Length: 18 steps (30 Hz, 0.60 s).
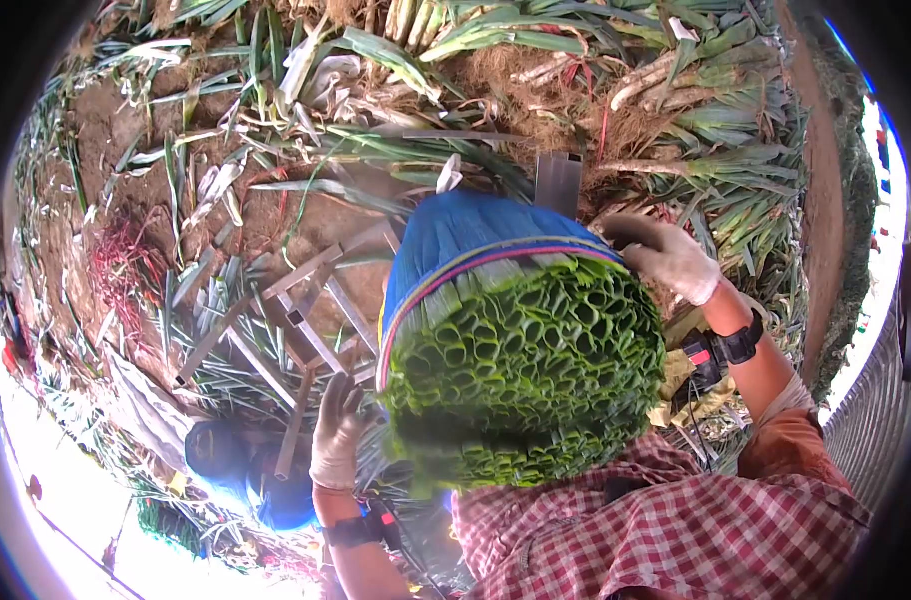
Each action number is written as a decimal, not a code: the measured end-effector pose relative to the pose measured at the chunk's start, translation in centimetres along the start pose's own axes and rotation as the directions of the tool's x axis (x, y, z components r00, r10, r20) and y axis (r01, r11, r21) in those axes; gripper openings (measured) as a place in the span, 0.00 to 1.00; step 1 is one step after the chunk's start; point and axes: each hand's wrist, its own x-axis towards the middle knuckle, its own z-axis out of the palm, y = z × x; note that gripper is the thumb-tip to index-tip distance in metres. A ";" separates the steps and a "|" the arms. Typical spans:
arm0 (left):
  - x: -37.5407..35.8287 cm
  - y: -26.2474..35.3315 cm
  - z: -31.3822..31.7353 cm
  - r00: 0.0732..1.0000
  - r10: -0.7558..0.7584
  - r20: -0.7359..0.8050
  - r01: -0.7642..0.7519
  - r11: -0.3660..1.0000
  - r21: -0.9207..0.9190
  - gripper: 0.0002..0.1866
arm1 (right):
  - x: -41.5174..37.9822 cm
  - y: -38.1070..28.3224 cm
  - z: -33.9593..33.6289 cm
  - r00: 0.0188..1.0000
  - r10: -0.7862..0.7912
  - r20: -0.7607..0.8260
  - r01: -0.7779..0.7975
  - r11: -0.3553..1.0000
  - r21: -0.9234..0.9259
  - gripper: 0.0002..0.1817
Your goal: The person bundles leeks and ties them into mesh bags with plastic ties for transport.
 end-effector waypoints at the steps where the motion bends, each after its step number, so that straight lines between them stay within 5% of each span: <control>1: 1.2 0.2 0.5 0.991 0.083 0.107 -0.096 0.989 0.116 0.37 | 1.1 -0.7 0.2 0.986 -0.155 0.063 0.164 0.968 -0.190 0.22; 3: 2.7 2.4 2.5 0.970 -0.033 0.242 -0.085 0.884 0.460 0.36 | 2.1 -2.9 -1.0 0.980 -0.099 0.171 0.136 0.966 -0.220 0.22; 7: 3.5 2.9 3.0 0.987 -0.031 0.160 -0.071 0.801 0.595 0.23 | 2.6 -2.6 -0.3 0.786 -0.437 0.438 0.612 0.654 -0.445 0.12; 9: 3.1 3.0 3.2 0.987 -0.074 0.144 -0.025 0.808 0.589 0.19 | 2.0 -2.9 0.9 0.899 -0.277 0.338 0.407 0.814 -0.414 0.10; 12: 3.6 3.9 4.4 0.994 -0.106 0.020 0.039 0.526 0.850 0.15 | 1.8 -3.1 3.0 0.937 -0.155 0.314 0.316 0.760 -0.568 0.10; 13: 4.0 3.7 4.9 0.998 -0.028 0.047 -0.025 0.529 0.848 0.13 | 1.9 -2.4 3.8 0.952 -0.118 0.284 0.271 0.760 -0.591 0.10; 14: 4.9 3.5 5.0 0.999 -0.035 0.033 -0.012 0.477 0.879 0.13 | 2.6 -0.8 4.4 0.946 -0.215 0.240 0.316 0.769 -0.556 0.10; 17: 8.7 3.4 5.3 0.997 -0.073 0.019 0.007 0.339 0.941 0.12 | 4.9 -0.1 5.5 0.970 -0.102 0.221 0.215 0.784 -0.582 0.10; 18: 9.9 3.5 5.5 0.994 -0.105 0.009 0.018 0.255 0.967 0.11 | 5.6 0.7 5.6 0.957 -0.182 0.227 0.282 0.774 -0.567 0.10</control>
